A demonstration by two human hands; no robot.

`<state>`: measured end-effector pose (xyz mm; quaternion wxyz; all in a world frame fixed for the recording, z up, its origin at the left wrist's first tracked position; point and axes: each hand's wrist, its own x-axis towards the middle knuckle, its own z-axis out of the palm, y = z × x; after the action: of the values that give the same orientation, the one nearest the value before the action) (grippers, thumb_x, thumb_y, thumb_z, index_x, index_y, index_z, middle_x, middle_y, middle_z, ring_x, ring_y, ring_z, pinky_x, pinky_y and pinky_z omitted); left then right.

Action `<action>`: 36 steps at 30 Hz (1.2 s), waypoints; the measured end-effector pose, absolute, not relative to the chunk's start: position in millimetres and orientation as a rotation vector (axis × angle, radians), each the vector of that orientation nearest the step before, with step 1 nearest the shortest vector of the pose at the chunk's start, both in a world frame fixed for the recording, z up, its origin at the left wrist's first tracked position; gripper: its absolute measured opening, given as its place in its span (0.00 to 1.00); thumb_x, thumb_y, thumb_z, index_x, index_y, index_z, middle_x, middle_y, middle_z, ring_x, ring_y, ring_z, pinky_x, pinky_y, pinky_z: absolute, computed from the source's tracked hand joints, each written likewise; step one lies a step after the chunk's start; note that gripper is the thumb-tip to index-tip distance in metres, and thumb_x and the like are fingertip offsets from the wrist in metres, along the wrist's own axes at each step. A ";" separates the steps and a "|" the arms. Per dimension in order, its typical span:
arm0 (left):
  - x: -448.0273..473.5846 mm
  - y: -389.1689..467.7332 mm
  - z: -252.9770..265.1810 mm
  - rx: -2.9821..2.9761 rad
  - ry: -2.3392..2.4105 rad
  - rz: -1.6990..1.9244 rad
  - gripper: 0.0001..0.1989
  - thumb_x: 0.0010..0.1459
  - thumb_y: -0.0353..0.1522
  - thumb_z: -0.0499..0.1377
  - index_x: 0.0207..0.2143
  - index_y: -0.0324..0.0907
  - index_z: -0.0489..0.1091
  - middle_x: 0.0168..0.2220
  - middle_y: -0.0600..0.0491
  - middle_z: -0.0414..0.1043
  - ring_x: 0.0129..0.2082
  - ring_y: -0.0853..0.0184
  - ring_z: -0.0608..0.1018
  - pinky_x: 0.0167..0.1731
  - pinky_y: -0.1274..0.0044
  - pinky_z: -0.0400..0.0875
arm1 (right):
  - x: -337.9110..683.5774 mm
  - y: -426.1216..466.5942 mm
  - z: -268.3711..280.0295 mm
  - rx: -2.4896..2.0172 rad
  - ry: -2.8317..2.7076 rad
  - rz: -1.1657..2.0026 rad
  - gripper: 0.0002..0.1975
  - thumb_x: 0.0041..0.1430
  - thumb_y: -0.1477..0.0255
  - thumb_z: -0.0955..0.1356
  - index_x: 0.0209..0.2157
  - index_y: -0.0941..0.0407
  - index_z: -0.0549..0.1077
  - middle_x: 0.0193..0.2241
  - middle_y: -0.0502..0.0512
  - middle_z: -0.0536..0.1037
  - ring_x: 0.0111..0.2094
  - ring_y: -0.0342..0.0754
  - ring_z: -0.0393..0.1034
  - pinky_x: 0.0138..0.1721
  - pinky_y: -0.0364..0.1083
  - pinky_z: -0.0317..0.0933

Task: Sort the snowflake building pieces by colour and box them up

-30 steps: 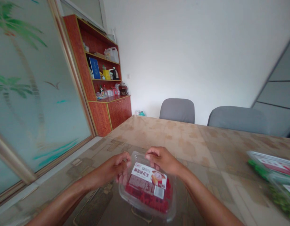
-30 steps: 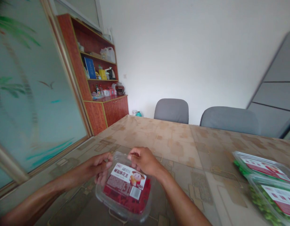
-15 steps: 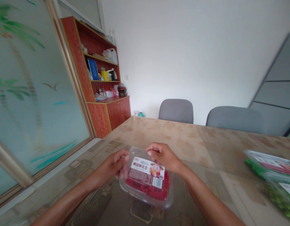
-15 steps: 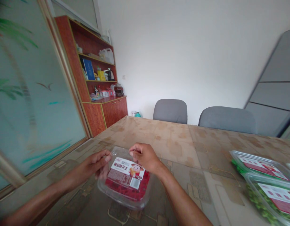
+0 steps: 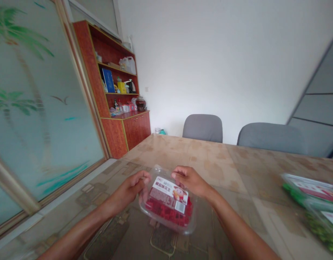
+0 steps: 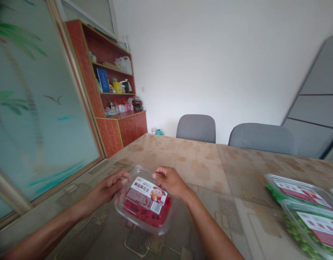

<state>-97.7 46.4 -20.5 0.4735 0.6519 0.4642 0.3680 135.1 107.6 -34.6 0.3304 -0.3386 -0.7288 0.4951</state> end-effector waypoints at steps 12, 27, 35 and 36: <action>-90.5 30.7 -7.4 1.312 0.968 0.874 0.23 0.58 0.44 0.58 0.50 0.44 0.58 0.28 0.53 0.76 0.22 0.67 0.78 0.14 0.85 0.60 | 146.0 103.0 -17.5 -0.794 -1.825 1.450 0.22 0.52 0.51 0.67 0.28 0.57 0.67 0.15 0.41 0.64 0.14 0.36 0.52 0.15 0.37 0.45; -102.7 29.2 -1.6 1.412 0.851 1.037 0.13 0.62 0.36 0.57 0.48 0.44 0.66 0.37 0.51 0.75 0.36 0.64 0.77 0.37 0.76 0.69 | 146.4 80.1 14.7 -0.701 -1.815 1.388 0.18 0.56 0.55 0.67 0.29 0.57 0.68 0.18 0.43 0.67 0.18 0.38 0.57 0.19 0.38 0.49; -106.7 32.0 1.2 1.324 0.900 1.124 0.16 0.58 0.38 0.61 0.48 0.43 0.67 0.35 0.50 0.77 0.32 0.65 0.77 0.33 0.77 0.70 | 140.8 87.2 1.4 -0.801 -1.869 1.193 0.23 0.61 0.51 0.59 0.32 0.57 0.70 0.21 0.46 0.69 0.19 0.39 0.60 0.21 0.39 0.52; -108.1 31.8 5.3 1.299 0.914 1.139 0.18 0.57 0.38 0.62 0.48 0.43 0.67 0.35 0.50 0.77 0.32 0.65 0.78 0.34 0.77 0.71 | 141.8 90.3 -1.1 -0.833 -1.878 1.116 0.24 0.62 0.52 0.58 0.32 0.57 0.70 0.22 0.47 0.69 0.21 0.40 0.62 0.22 0.40 0.54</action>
<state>-108.1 31.8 5.3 0.5594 0.5508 0.3876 0.4832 141.8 90.3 -1.1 0.3910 -0.3278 -0.7393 0.4394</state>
